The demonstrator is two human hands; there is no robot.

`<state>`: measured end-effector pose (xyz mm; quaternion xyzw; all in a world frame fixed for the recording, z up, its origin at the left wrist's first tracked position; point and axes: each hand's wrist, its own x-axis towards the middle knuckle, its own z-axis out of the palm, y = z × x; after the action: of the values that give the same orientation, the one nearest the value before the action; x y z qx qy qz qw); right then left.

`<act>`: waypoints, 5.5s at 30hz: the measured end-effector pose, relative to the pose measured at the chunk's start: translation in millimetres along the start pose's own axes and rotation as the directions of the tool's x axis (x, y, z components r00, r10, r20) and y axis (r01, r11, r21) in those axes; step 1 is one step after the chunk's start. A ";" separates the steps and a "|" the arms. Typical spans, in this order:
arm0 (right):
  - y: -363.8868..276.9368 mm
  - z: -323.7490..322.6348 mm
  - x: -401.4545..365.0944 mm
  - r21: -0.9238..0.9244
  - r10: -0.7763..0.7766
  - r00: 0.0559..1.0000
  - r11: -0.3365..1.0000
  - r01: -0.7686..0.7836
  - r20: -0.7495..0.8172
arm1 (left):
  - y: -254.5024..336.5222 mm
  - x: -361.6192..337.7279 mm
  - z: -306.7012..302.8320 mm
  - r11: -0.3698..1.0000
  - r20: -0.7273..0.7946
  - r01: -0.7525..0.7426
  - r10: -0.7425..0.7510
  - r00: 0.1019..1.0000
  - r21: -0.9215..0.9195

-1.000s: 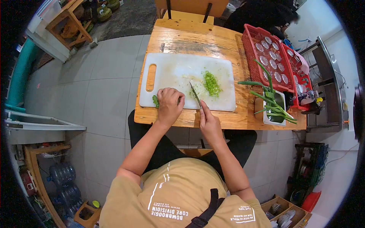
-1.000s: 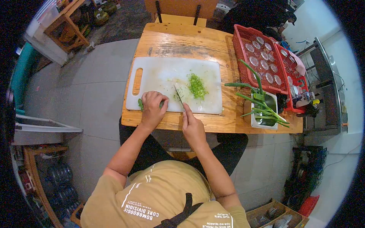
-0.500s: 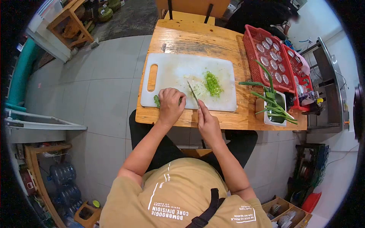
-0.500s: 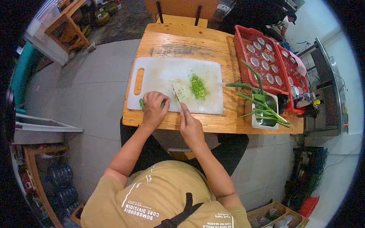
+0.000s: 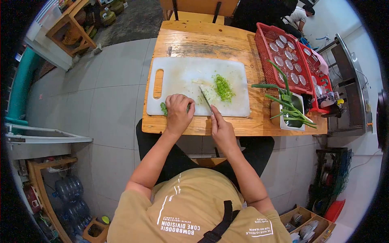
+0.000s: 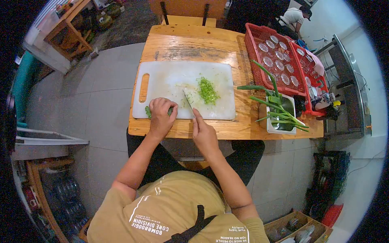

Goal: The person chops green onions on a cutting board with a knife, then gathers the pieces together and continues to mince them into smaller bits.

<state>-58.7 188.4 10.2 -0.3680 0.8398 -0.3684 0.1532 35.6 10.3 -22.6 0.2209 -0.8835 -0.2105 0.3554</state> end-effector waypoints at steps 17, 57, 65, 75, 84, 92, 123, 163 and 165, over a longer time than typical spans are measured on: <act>9.1 -10.1 3.8 0.067 0.018 0.999 0.998 -0.015 -0.045 | 0.5 0.1 -2.0 1.000 0.018 0.010 -0.010 1.000 -0.016; -2.9 -54.1 14.9 0.834 0.359 0.843 0.239 -0.498 0.400 | 47.4 35.0 15.3 0.925 0.215 -0.378 0.379 0.900 -0.048; 3.2 -56.2 9.4 0.851 0.346 0.846 0.195 -0.487 0.405 | 45.3 48.6 29.2 0.913 0.309 -0.406 0.380 0.872 0.023; 0.5 -66.5 2.0 0.853 0.388 0.819 0.132 -0.504 0.423 | 26.2 66.7 47.6 0.891 0.320 -0.431 0.371 0.872 0.143; -2.4 -68.5 7.3 0.855 0.377 0.815 0.100 -0.509 0.441 | 46.0 41.1 23.2 0.901 0.368 -0.433 0.407 0.836 -0.013; 24.3 -47.4 -2.7 0.788 0.352 0.889 0.438 -0.433 0.293 | 23.0 62.8 29.5 0.911 0.281 -0.377 0.323 0.904 0.166; 16.3 -50.2 -28.9 -0.213 -0.091 0.955 0.977 0.030 -0.282 | 12.6 87.9 22.9 0.907 0.283 -0.412 0.421 0.862 -0.093; 3.5 -18.3 -52.9 0.432 0.224 0.963 0.861 -0.268 0.151 | -26.0 44.7 -28.5 0.994 0.171 0.057 -0.040 0.984 -0.094; -4.1 -11.7 -45.7 0.422 0.171 0.956 0.869 -0.260 0.237 | -26.2 50.6 -36.5 0.972 0.191 0.170 -0.138 0.972 -0.161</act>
<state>-31.7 225.9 20.6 -0.2599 0.7495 -0.4953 0.3542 35.3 -46.3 14.7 0.2371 -0.8697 -0.3337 0.2757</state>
